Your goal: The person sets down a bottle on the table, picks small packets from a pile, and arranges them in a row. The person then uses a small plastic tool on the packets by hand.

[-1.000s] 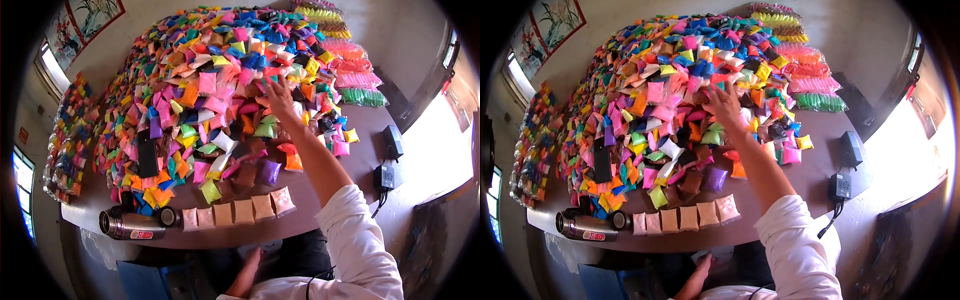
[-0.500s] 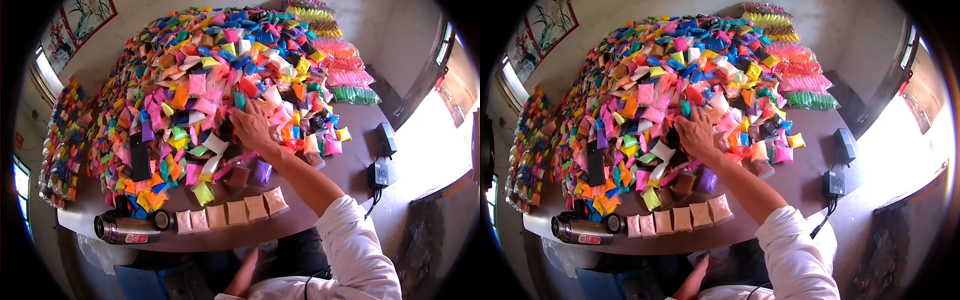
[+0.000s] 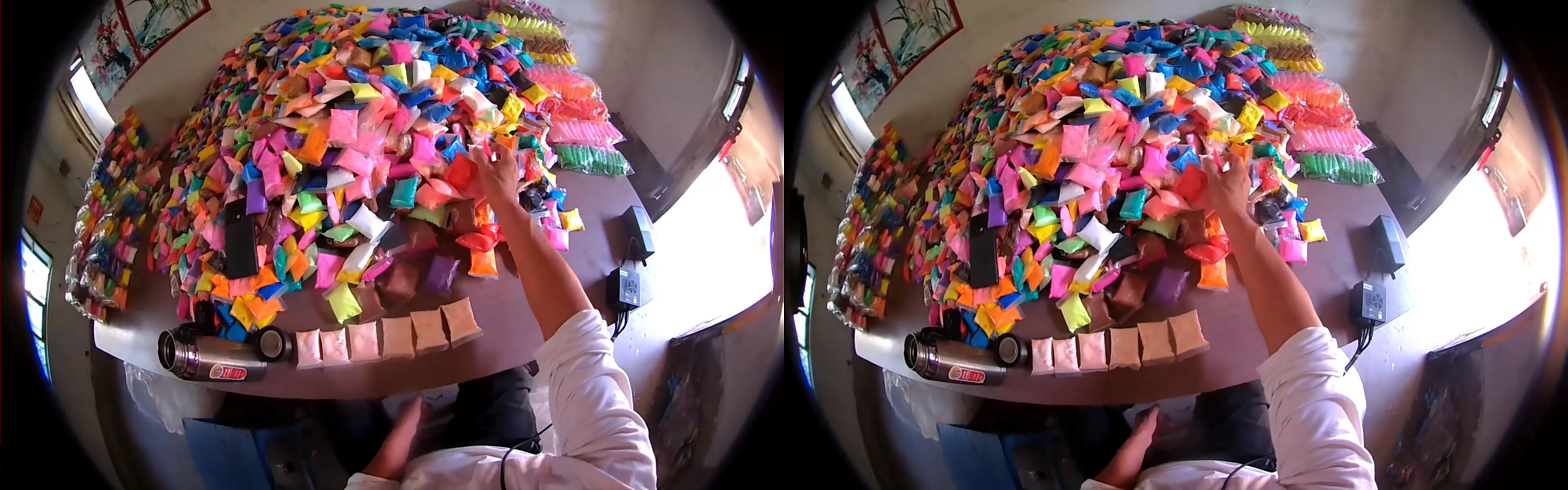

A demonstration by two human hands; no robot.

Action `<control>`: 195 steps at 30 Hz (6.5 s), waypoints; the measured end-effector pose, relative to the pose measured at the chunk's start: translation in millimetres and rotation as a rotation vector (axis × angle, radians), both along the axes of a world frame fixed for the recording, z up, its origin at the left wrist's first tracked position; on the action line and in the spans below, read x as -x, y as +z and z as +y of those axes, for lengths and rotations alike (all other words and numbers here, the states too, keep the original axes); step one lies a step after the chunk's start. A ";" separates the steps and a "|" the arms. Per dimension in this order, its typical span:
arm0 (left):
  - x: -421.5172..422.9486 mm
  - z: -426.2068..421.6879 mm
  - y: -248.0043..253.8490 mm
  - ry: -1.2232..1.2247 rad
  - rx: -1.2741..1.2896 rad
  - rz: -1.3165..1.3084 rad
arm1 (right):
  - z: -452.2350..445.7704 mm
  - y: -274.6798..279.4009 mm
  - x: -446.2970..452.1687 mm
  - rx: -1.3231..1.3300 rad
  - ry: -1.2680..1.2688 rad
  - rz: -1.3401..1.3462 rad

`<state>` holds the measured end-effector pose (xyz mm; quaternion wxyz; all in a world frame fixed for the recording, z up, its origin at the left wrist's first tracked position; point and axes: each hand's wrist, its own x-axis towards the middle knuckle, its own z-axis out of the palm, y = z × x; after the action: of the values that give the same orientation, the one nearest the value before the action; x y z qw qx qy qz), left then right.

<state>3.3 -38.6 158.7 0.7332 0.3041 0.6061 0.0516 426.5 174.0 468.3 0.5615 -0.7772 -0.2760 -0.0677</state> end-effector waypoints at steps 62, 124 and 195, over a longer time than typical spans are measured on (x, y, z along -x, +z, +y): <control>-58.0 -31.3 222.1 -0.414 -0.536 -0.638 | -326.0 -39.7 207.1 0.183 0.674 1.151; -119.5 -21.4 231.1 -0.246 -0.549 -0.572 | -286.2 -19.7 124.2 0.608 0.480 -0.014; -134.8 -23.1 229.1 -0.136 -0.121 -0.659 | -278.7 -21.2 120.7 0.503 0.722 0.141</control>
<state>138.1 -61.7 387.8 0.8721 0.3537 0.3106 0.1337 305.8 -104.7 447.1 0.3602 -0.7461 -0.4986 0.2551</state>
